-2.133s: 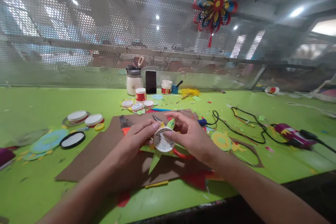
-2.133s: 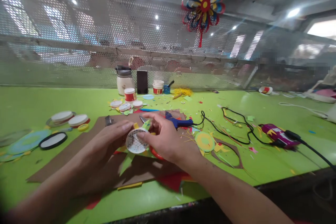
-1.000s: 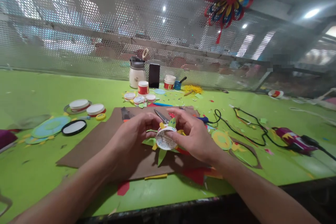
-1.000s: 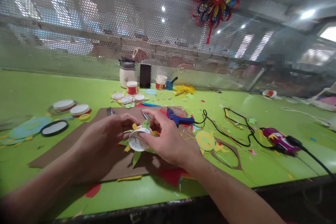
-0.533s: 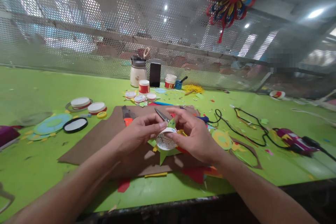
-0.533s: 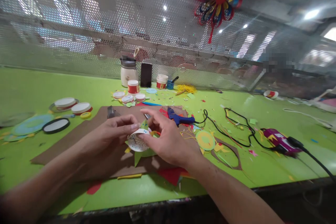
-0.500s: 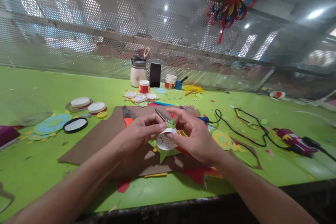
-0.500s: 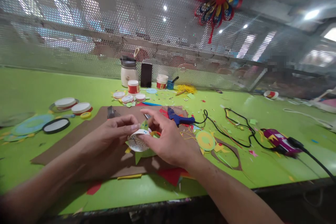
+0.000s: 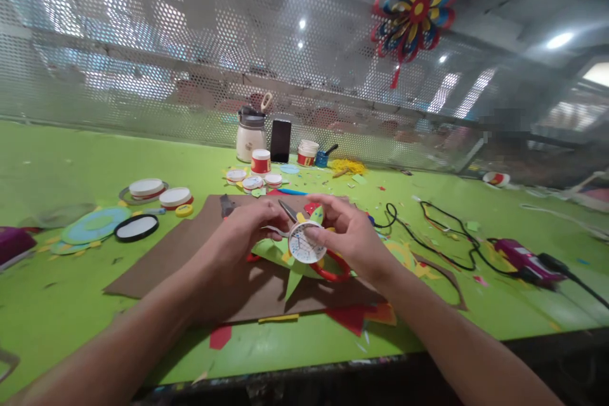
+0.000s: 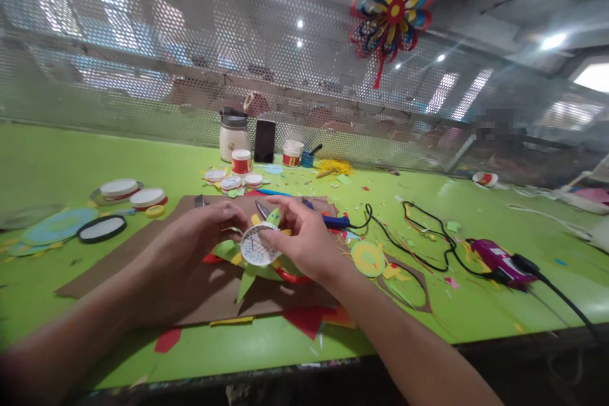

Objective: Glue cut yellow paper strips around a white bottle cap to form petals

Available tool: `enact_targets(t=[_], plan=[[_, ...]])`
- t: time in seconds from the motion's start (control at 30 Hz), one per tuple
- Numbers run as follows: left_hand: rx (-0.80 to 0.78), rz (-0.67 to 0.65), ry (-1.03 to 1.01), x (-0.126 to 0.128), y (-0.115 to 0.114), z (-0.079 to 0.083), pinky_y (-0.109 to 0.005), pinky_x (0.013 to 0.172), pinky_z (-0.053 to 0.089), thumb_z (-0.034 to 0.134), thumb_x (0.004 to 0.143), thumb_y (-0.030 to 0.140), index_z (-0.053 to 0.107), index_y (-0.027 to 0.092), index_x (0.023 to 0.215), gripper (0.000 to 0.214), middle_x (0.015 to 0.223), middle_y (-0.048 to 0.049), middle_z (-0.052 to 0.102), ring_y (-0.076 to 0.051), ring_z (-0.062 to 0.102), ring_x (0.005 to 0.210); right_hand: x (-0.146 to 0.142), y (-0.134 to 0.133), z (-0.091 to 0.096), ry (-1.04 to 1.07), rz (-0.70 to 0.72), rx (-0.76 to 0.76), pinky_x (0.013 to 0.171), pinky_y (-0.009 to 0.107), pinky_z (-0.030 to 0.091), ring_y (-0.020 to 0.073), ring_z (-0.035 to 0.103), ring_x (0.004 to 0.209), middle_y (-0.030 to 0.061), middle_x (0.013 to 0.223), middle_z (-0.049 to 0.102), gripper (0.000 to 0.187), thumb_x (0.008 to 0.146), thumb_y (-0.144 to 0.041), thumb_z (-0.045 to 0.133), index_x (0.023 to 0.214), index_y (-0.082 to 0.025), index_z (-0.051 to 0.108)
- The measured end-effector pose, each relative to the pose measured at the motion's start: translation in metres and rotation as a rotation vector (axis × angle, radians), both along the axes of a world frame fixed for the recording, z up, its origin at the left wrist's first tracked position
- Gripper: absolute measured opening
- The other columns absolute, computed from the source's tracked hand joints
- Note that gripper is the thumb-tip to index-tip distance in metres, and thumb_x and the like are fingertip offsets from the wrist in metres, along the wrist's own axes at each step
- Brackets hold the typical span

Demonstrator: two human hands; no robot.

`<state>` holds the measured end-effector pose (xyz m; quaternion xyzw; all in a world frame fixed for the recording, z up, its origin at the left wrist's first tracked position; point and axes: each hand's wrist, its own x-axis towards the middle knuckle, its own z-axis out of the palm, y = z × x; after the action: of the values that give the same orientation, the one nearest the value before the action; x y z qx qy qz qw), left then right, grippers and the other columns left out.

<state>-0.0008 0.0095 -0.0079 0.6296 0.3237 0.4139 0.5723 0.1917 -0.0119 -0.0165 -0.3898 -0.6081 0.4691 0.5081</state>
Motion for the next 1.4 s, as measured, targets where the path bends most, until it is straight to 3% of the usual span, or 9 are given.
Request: enact_targets(t=[0.13,0.3,0.57,0.93,1.07,1.23,1.4], plan=[[0.087,-0.064,0.169,-0.001,0.008,0.009,-0.030,0.069,0.043,0.061,0.078,0.037,0.065,0.017,0.071,0.022,0.073,-0.0030,0.061,-0.019,0.054,0.076,0.005,0.005,0.002,0.053,-0.029,-0.026,0.066,0.029,0.048,0.0138,0.060,0.071,0.0013,0.082,0.063,0.048,0.073,-0.025,0.074,0.117,-0.020,0.057],[0.130,-0.218,0.343,-0.002,0.011,0.013,-0.029,0.065,0.040,0.062,0.078,0.046,0.063,0.016,0.081,0.030,0.078,-0.0014,0.060,-0.018,0.053,0.076,0.010,0.004,0.004,0.039,-0.012,0.056,0.066,0.029,0.047,0.0136,0.059,0.073,0.0022,0.086,0.064,0.046,0.076,-0.025,0.072,0.119,-0.020,0.058],[0.153,-0.258,0.312,-0.003,0.006,0.017,-0.027,0.069,0.040,0.063,0.080,0.041,0.063,0.018,0.082,0.023,0.080,0.0000,0.060,-0.017,0.052,0.078,0.011,0.003,0.006,0.071,0.006,0.049,0.066,0.027,0.048,0.0125,0.060,0.073,0.0016,0.084,0.066,0.037,0.076,-0.024,0.071,0.112,-0.021,0.062],[0.034,-0.280,0.203,-0.002,0.007,0.008,-0.028,0.075,0.041,0.066,0.078,0.031,0.066,0.019,0.081,0.012,0.081,-0.0018,0.065,-0.018,0.055,0.080,0.009,0.004,0.014,0.314,0.053,-0.236,0.060,0.025,0.050,0.0122,0.061,0.066,0.0000,0.077,0.065,0.045,0.063,-0.022,0.081,0.104,-0.018,0.064],[-0.048,-0.333,0.101,-0.005,0.009,0.005,-0.027,0.075,0.041,0.064,0.074,0.020,0.070,0.020,0.085,0.013,0.084,-0.0023,0.068,-0.019,0.058,0.083,0.009,0.003,0.016,0.334,0.049,-0.252,0.061,0.024,0.051,0.0122,0.062,0.067,0.0000,0.077,0.065,0.047,0.061,-0.021,0.083,0.104,-0.018,0.064],[-0.033,-0.324,0.063,-0.002,0.007,0.005,-0.029,0.073,0.043,0.051,0.086,0.040,0.070,0.018,0.082,0.030,0.084,-0.0058,0.066,-0.020,0.056,0.083,0.008,0.003,0.011,0.282,0.060,-0.214,0.065,0.026,0.050,0.0120,0.062,0.068,0.0009,0.081,0.067,0.050,0.063,-0.023,0.082,0.108,-0.018,0.062],[-0.041,-0.291,0.238,0.003,0.006,0.009,-0.027,0.070,0.042,0.070,0.075,0.037,0.068,0.018,0.079,0.019,0.078,-0.0023,0.064,-0.018,0.055,0.076,0.008,0.005,0.005,0.253,0.078,-0.195,0.064,0.025,0.049,0.0120,0.062,0.069,0.0018,0.083,0.067,0.046,0.068,-0.022,0.079,0.110,-0.018,0.061]])
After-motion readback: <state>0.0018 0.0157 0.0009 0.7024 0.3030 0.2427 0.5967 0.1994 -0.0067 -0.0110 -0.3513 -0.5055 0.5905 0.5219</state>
